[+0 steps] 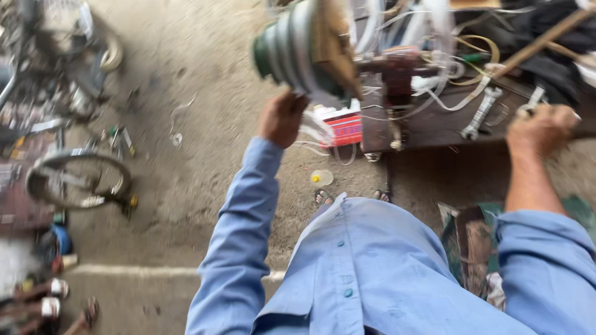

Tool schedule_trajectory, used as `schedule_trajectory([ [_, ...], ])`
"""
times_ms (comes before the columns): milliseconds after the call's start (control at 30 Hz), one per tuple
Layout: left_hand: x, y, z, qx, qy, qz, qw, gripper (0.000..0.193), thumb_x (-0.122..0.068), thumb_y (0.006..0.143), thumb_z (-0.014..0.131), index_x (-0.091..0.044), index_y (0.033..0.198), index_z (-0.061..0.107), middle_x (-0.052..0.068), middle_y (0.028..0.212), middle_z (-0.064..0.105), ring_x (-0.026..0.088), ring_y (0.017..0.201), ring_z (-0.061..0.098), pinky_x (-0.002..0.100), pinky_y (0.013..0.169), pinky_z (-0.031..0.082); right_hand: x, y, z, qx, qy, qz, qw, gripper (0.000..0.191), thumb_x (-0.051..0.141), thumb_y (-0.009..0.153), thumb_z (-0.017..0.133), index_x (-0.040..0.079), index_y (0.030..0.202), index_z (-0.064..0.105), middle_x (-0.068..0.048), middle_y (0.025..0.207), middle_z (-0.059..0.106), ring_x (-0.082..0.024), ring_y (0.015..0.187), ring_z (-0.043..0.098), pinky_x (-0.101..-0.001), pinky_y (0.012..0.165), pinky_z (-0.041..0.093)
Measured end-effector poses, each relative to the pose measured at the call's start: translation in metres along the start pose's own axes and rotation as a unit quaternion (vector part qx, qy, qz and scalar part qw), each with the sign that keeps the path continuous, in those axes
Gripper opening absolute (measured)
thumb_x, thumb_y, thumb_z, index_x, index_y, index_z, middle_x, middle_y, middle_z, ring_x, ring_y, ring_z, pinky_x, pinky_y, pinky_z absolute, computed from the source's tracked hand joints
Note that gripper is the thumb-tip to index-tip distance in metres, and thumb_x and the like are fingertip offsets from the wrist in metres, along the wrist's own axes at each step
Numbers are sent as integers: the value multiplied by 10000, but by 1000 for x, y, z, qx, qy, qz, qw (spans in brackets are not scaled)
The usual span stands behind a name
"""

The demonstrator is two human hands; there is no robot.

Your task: The person winds white wire from a large coil onto a reel mounted on a wooden frame with a motor, guiding the wire by hand and cutting it with scissors. They then handle the wound coil, lift it off the reel, and place it on the workbench.

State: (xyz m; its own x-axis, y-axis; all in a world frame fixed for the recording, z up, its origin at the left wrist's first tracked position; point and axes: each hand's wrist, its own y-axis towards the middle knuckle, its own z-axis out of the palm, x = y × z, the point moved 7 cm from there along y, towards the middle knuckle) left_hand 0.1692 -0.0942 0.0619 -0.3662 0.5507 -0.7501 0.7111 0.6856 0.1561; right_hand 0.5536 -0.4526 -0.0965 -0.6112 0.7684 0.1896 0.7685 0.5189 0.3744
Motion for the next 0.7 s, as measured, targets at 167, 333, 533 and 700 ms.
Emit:
schedule_trajectory([
  [167,-38,-7,-15,-45,11,102,994,171,-193,993,655,-48,1081,682,206,864,695,411,732,660,462,612,507,-10,2,-1,45,21,59,997,108,65,894,632,43,989,680,-222,1287,559,-416,1225,472,-552,977,380],
  [333,-30,2,-3,-10,74,-2,997,244,-235,992,706,-28,889,630,246,784,629,456,709,595,497,613,461,-25,12,15,161,-115,14,980,272,194,984,672,12,1185,699,-239,1264,555,-427,1198,465,-535,955,431],
  [533,-44,-7,-5,-17,15,82,996,126,-131,994,651,-38,1070,688,219,866,687,413,775,669,441,658,510,-36,19,25,176,25,110,978,387,204,924,711,32,1266,654,-270,1322,528,-475,1246,523,-546,1016,477],
  [700,-46,-8,-2,-10,-10,64,998,108,-109,1009,636,-30,1061,687,207,868,710,371,754,694,406,673,522,-31,18,38,242,-57,101,963,534,161,889,672,31,1389,536,-286,1316,534,-468,1187,586,-529,959,530],
])
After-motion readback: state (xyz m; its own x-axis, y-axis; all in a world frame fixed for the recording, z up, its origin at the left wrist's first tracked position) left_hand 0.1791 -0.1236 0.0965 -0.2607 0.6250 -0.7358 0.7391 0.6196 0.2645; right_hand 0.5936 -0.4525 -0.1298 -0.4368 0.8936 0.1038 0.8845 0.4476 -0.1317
